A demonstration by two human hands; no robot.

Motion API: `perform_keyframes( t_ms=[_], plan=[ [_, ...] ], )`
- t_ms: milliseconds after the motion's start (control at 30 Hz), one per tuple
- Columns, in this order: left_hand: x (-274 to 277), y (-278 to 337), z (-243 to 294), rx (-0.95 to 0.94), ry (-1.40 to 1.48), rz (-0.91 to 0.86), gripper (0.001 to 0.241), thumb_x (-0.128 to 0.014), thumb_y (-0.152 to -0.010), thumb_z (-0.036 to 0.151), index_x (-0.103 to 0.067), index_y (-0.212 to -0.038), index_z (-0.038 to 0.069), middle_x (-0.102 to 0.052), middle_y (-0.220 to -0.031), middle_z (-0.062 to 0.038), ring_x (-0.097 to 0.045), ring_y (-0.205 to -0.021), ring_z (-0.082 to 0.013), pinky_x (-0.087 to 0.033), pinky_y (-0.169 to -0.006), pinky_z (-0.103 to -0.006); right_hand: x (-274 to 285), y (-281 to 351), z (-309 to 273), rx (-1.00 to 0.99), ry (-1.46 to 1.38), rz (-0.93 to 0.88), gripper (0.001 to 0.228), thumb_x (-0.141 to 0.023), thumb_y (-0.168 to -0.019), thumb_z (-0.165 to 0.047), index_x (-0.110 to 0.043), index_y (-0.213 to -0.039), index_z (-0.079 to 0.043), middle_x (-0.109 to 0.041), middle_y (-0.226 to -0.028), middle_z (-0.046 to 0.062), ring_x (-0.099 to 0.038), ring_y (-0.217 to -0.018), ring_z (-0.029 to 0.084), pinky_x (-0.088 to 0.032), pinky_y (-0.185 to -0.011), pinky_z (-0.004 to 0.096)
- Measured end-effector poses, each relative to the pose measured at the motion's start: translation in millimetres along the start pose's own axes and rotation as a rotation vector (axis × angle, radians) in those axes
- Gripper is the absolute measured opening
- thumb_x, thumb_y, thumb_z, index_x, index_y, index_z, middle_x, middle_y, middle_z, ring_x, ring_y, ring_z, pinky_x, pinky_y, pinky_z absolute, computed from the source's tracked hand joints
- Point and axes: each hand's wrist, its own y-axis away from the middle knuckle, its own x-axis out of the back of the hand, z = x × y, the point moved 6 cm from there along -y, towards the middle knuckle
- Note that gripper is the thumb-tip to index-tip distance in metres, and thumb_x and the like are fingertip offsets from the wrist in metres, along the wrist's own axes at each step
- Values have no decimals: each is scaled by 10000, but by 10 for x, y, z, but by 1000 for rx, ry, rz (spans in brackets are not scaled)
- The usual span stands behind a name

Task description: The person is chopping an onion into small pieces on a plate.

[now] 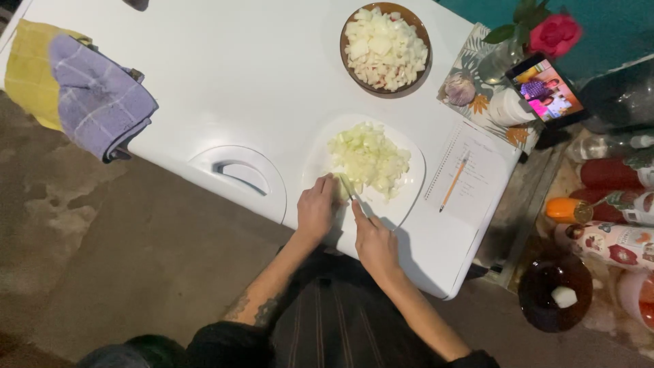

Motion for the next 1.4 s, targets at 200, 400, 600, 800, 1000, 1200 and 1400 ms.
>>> perform_keyframes(
  t_ms=[200,400,600,800,1000,1200,1400],
  plan=[
    [-30,-4,-36,-14,3,-6,635,-799,-695,138,-588,-1280,12,-635,-1288,-147,-676,-924,-358,-527,-784,-441,-218,-200,27,63,47,19,448,-577,-957,-85,-629,-1399,-135,-700,-841,195,-687,-753,416,-551,-666,534],
    [-20,5,-45,-12,-38,4,596,-775,-769,113,-570,-1319,8,-643,-1276,-141,-677,-903,-365,-536,-792,-445,-122,203,110,60,53,-23,444,-580,-958,-100,-622,-1399,-123,-690,-815,208,-682,-759,421,-544,-671,538],
    [42,-2,64,-6,-10,-6,510,-794,-766,160,-595,-1222,44,-626,-1308,-120,-663,-846,-379,-533,-766,-453,153,190,-74,-9,37,28,418,-588,-966,-149,-637,-1380,-146,-699,-828,213,-676,-721,435,-536,-636,552],
    [35,14,-13,-7,6,1,485,-778,-745,128,-603,-1192,60,-625,-1268,-110,-668,-832,-365,-535,-752,-457,-72,-20,-94,27,69,13,443,-574,-952,-108,-632,-1391,-128,-696,-839,234,-679,-730,447,-542,-646,560],
    [-4,37,-33,2,8,11,464,-746,-756,84,-603,-1197,53,-624,-1306,-97,-661,-827,-365,-537,-739,-457,-239,-225,-73,98,124,-4,538,-547,-871,-21,-597,-1406,-63,-694,-837,259,-684,-738,453,-551,-651,557],
    [-48,92,-95,2,-46,7,467,-663,-792,28,-596,-1254,51,-627,-1326,-88,-668,-855,-355,-548,-763,-441,-85,272,91,51,83,-56,484,-566,-914,-61,-616,-1395,-84,-693,-807,251,-684,-745,448,-544,-662,558],
    [-90,47,-91,42,-19,-31,493,-764,-807,186,-585,-1239,31,-621,-1239,-132,-665,-837,-375,-533,-735,-475,127,187,-99,35,48,31,416,-592,-955,-141,-641,-1368,-128,-699,-801,212,-678,-698,439,-537,-624,555]
  ],
)
